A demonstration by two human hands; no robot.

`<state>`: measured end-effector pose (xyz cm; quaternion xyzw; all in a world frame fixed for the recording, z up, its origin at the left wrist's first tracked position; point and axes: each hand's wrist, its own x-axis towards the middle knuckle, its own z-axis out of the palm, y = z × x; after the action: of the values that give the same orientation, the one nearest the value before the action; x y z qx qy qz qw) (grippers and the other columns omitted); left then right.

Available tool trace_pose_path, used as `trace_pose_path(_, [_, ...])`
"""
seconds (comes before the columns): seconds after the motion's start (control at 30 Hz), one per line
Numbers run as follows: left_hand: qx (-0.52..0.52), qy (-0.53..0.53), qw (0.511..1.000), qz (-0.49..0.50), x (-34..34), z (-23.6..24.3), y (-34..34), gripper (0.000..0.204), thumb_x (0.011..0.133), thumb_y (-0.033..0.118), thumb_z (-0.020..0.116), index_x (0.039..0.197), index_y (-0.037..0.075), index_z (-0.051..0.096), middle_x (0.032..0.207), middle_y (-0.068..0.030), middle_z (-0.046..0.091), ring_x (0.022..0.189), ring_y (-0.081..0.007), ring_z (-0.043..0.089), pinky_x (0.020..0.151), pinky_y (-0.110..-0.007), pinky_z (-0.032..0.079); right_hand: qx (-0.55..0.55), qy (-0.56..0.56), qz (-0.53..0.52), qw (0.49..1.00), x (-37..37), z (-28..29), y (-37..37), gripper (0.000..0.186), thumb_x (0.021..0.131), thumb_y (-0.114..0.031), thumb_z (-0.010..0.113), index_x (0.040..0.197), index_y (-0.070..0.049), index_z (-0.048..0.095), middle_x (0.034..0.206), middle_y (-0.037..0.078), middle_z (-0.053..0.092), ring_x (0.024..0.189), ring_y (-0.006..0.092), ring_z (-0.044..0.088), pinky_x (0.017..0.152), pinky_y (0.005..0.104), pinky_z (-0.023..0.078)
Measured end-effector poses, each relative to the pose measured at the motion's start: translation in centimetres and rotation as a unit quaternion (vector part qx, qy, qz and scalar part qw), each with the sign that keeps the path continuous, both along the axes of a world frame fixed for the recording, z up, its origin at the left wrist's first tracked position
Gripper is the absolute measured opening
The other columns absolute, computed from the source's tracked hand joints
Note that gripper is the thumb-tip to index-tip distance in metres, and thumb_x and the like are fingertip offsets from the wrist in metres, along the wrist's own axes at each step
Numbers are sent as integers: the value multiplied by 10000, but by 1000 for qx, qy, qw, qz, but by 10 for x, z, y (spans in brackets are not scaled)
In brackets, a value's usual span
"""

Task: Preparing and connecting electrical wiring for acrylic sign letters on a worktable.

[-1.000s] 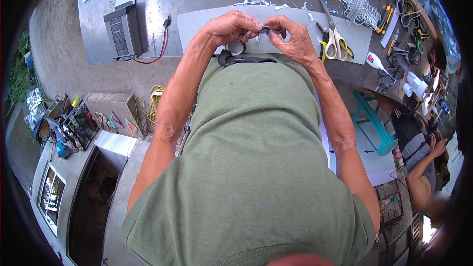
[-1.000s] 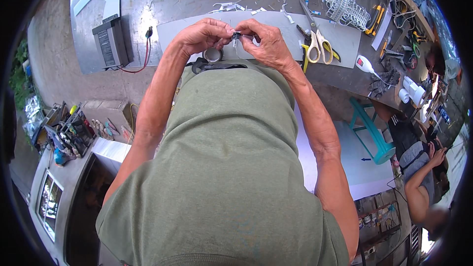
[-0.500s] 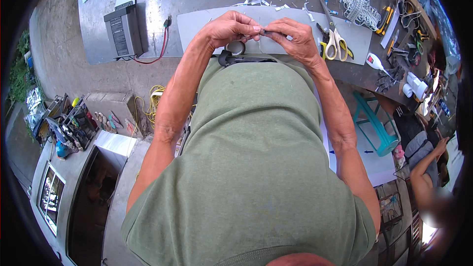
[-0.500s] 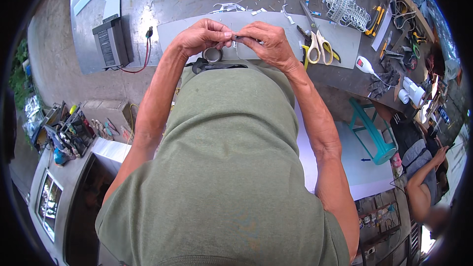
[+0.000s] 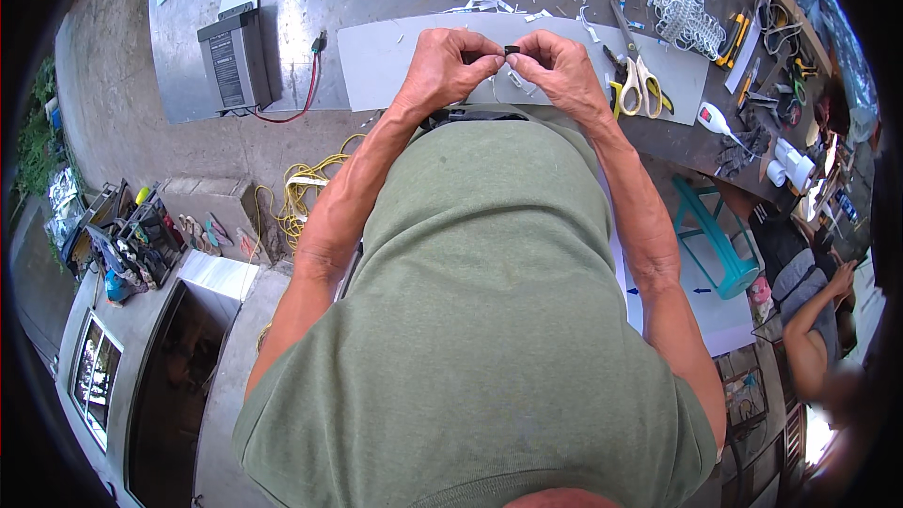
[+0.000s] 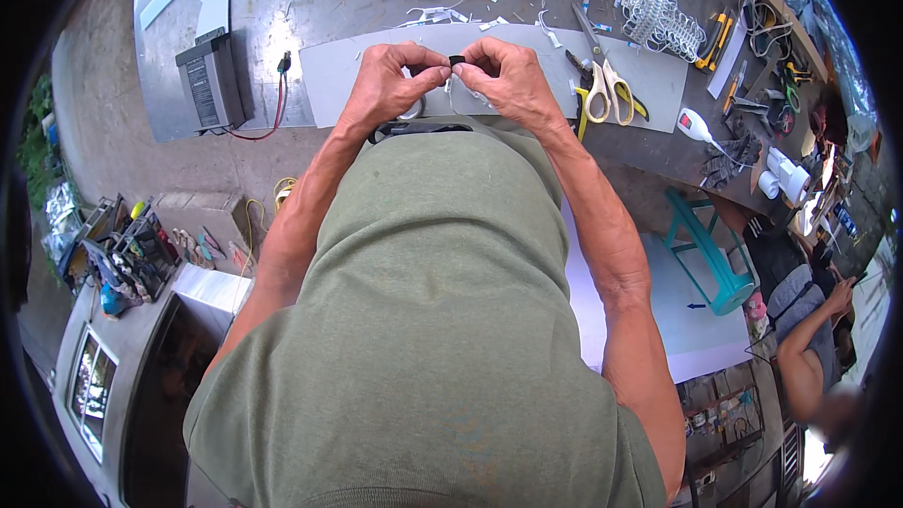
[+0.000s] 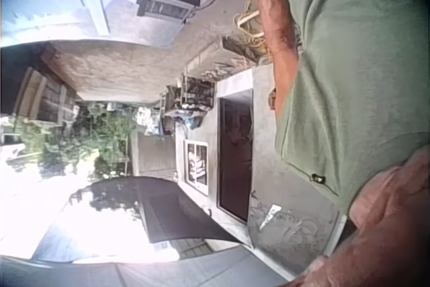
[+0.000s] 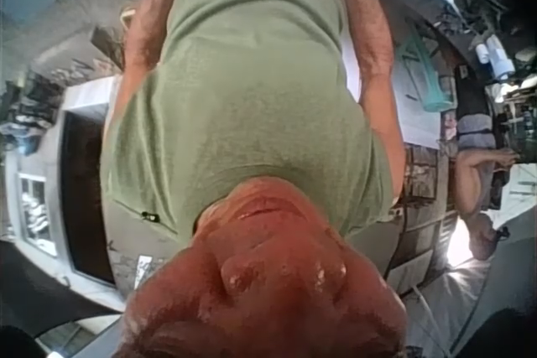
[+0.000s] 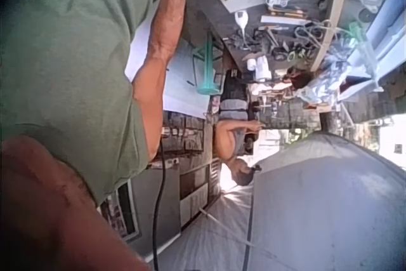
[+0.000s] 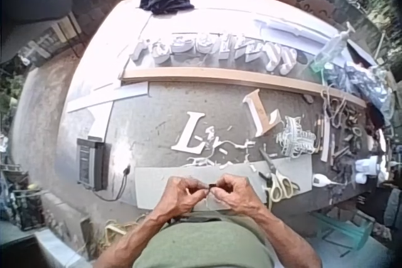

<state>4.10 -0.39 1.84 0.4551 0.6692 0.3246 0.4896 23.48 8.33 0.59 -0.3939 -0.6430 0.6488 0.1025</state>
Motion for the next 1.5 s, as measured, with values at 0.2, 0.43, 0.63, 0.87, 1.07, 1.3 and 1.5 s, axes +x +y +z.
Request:
trace_pose_path(0.2, [55, 43, 998, -3, 3, -1, -4, 167, 801, 135, 789, 944, 49, 791, 788, -85, 729, 677, -135, 641, 642, -300, 513, -69, -17, -10, 997, 0, 4, 0, 224, 902, -194, 726, 943, 21, 678, 761, 18, 642, 690, 79, 590, 607, 250, 483])
trace_pose_path(0.43, [44, 54, 997, -28, 4, -1, -4, 190, 814, 174, 800, 960, 54, 791, 802, -98, 734, 708, -149, 657, 669, -298, 526, -122, -8, -46, 991, 1, 13, -5, 179, 923, -177, 721, 965, -14, 660, 783, -2, 642, 691, 58, 559, 598, 221, 448])
trace_pose_path(0.63, [-27, -50, 998, -5, 3, 0, 0, 269, 827, 261, 805, 966, 32, 785, 833, -136, 750, 773, -187, 706, 704, -328, 559, -150, -20, -69, 986, 5, 12, -4, 245, 892, -134, 749, 1052, 12, 635, 788, 10, 650, 676, 53, 552, 562, 196, 425])
trace_pose_path(0.87, [17, -28, 999, -29, 3, -3, -3, 270, 818, 262, 813, 951, 29, 785, 806, -127, 742, 723, -185, 679, 680, -338, 546, -152, 39, -98, 983, 5, 17, -4, 566, 834, -76, 776, 1283, 71, 465, 784, 43, 668, 680, 81, 603, 617, 224, 492])
trace_pose_path(1.07, [-45, -126, 991, 4, 3, -1, -2, 283, 854, 286, 791, 927, 13, 777, 783, -65, 724, 723, -129, 624, 668, -309, 491, -8, 8, -101, 995, 1, 23, -13, 514, 833, -48, 760, 1246, 47, 470, 774, 44, 674, 685, 92, 620, 645, 237, 514])
trace_pose_path(1.3, [-84, -191, 978, 24, 2, 7, 1, 267, 867, 304, 763, 889, 38, 772, 739, -38, 703, 695, -82, 588, 607, -251, 399, 90, -5, -39, 995, 1, 37, -12, 533, 842, -52, 759, 1277, 0, 454, 781, 70, 699, 682, 131, 673, 610, 257, 528])
trace_pose_path(1.5, [-95, -193, 976, 31, 4, 10, 1, 244, 869, 290, 739, 863, 47, 768, 698, -14, 663, 651, -66, 534, 581, -251, 361, 131, -16, -12, 991, 3, 40, -15, 521, 845, -74, 772, 1262, -20, 463, 802, 99, 712, 744, 181, 720, 652, 288, 575])
